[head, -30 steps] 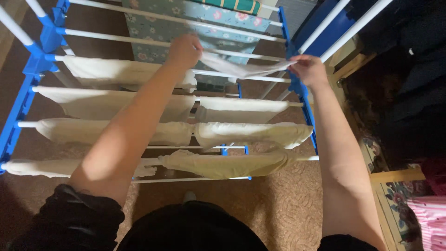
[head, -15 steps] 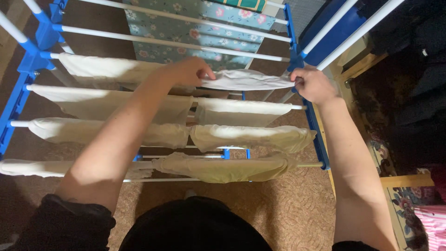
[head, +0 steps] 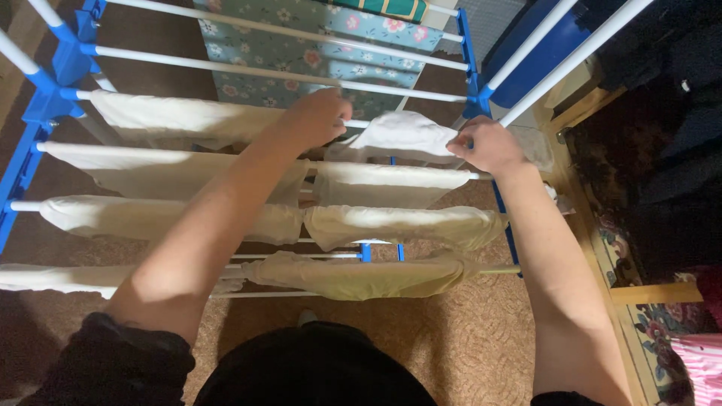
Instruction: The person removes a white cloth from a blue drying rack, then moves to a white laundry basket containing several garments. They repeatedly pick up small dark items, mostly socks, and hang them one by one on a white collapsible drying rack. The person continues this process until the basket is empty and the rack is filled with the hung items.
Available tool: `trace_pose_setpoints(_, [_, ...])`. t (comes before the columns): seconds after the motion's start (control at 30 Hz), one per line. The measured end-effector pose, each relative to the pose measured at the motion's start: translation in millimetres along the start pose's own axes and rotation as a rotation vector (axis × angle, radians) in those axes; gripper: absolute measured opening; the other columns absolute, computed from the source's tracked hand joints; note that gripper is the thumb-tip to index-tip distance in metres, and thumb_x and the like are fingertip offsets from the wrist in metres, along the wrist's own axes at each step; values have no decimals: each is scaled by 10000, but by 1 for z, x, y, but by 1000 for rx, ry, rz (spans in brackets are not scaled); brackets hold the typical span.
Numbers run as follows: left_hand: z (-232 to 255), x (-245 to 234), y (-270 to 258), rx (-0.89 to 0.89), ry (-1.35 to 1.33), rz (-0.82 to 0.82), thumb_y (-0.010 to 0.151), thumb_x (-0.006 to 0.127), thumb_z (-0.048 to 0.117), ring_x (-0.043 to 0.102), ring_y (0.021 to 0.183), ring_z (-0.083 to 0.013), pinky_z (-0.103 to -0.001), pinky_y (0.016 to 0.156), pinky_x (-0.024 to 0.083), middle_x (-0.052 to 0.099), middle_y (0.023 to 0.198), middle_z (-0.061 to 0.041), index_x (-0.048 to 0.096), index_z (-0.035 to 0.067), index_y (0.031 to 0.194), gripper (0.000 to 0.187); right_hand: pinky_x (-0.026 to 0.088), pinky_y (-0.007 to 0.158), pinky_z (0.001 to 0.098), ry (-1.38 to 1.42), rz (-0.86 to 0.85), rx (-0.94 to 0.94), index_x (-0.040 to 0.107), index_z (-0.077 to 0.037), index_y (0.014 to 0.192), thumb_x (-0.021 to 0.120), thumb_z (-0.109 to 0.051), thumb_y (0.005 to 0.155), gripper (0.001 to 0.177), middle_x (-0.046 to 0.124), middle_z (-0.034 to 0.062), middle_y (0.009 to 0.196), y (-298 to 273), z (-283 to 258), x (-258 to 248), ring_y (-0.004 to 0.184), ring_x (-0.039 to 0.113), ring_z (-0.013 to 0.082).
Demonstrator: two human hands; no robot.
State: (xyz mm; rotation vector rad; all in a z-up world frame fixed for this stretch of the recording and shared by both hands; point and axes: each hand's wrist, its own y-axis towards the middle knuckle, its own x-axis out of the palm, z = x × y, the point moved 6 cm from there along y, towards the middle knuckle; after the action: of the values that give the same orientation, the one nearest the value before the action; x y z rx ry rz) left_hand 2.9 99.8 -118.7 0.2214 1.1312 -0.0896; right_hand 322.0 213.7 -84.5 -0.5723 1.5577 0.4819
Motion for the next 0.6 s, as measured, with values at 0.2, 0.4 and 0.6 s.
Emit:
trace_pose_setpoints(0.2, [45, 42, 33, 172, 110, 23, 896, 727, 203, 702, 1012, -321, -507, 869, 567, 661, 1106, -23, 671, 242, 1130, 243, 606, 829, 511, -99, 45, 42, 803, -185, 952, 689, -536, 959, 369, 737, 41, 1107, 24, 38, 35, 1017, 724, 351])
trace_pose_setpoints(0.4, [52, 86, 79, 141, 166, 36, 849, 791, 179, 735, 1022, -316, -459, 909, 592, 723, 1055, -84, 741, 183, 1095, 250, 640, 729, 464, -198, 46, 150, 792, -249, 892, 733, -454, 886, 213, 731, -3, 874, 32, 37, 43, 891, 749, 284])
trace_pose_setpoints(0.6, [15, 87, 101, -174, -67, 144, 841, 779, 246, 759, 834, -369, -445, 745, 624, 742, 785, -74, 805, 317, 818, 79, 635, 683, 464, -144, 132, 210, 728, -285, 883, 738, -369, 844, 92, 701, 1, 796, 34, 49, 40, 811, 748, 304])
